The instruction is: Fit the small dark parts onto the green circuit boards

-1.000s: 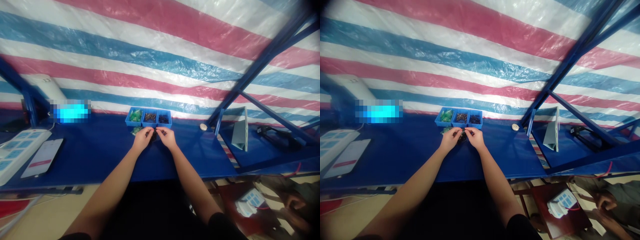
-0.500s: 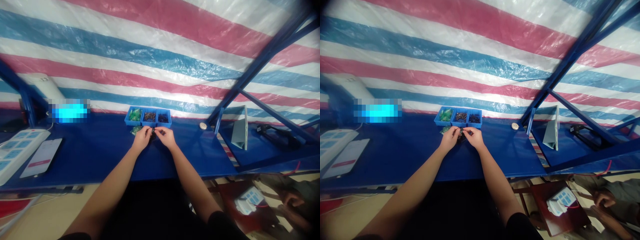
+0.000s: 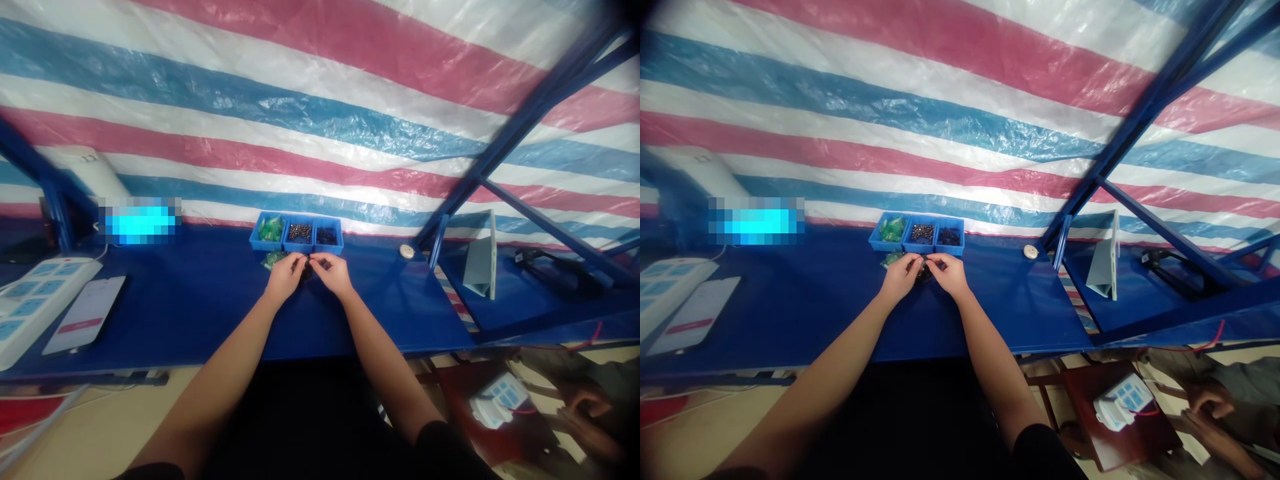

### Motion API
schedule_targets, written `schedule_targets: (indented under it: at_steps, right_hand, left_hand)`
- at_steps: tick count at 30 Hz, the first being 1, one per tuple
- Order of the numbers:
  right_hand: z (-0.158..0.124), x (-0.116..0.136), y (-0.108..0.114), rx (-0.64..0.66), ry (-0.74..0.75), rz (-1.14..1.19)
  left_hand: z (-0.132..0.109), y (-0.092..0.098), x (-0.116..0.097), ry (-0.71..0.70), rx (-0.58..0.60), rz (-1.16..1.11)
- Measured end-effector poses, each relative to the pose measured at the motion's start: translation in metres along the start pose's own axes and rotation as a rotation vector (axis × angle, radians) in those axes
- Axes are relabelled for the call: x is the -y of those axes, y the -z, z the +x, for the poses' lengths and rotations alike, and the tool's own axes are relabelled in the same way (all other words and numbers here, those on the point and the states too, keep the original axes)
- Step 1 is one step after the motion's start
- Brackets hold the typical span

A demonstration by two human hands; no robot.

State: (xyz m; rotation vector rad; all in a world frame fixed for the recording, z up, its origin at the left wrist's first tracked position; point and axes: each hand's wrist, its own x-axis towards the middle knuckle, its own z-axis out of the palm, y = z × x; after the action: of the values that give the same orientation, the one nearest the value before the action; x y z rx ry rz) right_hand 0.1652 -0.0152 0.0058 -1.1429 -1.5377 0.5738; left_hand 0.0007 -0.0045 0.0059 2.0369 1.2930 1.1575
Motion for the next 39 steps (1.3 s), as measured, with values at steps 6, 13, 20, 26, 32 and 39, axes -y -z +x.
schedule_targets:
  at_steps: [6, 13, 20, 26, 32, 39]
  right_hand:
    - [0.0004, 0.0033, 0.0023, -0.023, -0.02, -0.026]
    - [0.0, 0.0023, 0.0026, -0.026, 0.002, -0.009]
    - [-0.0009, 0.005, 0.0028, 0.024, 0.01, -0.005]
    - [-0.0001, 0.0046, 0.0026, 0.033, -0.045, 0.082]
    - [0.0011, 0.0029, 0.002, 0.069, -0.093, 0.174]
    - [0.002, 0.0081, 0.0035, 0.029, -0.128, 0.142]
  left_hand:
    - [-0.0002, -0.0014, 0.001, -0.02, -0.018, -0.006]
    - [-0.0002, -0.0021, 0.0014, -0.046, -0.034, -0.031]
    - [-0.0008, -0.0035, 0.0009, -0.105, -0.035, -0.091]
    - [-0.0003, -0.0032, 0.0013, -0.242, -0.02, -0.047]
    - [0.0023, -0.0041, 0.0064, -0.304, -0.072, -0.004]
    - [0.0035, -0.0038, 0.0077, -0.284, -0.09, 0.014]
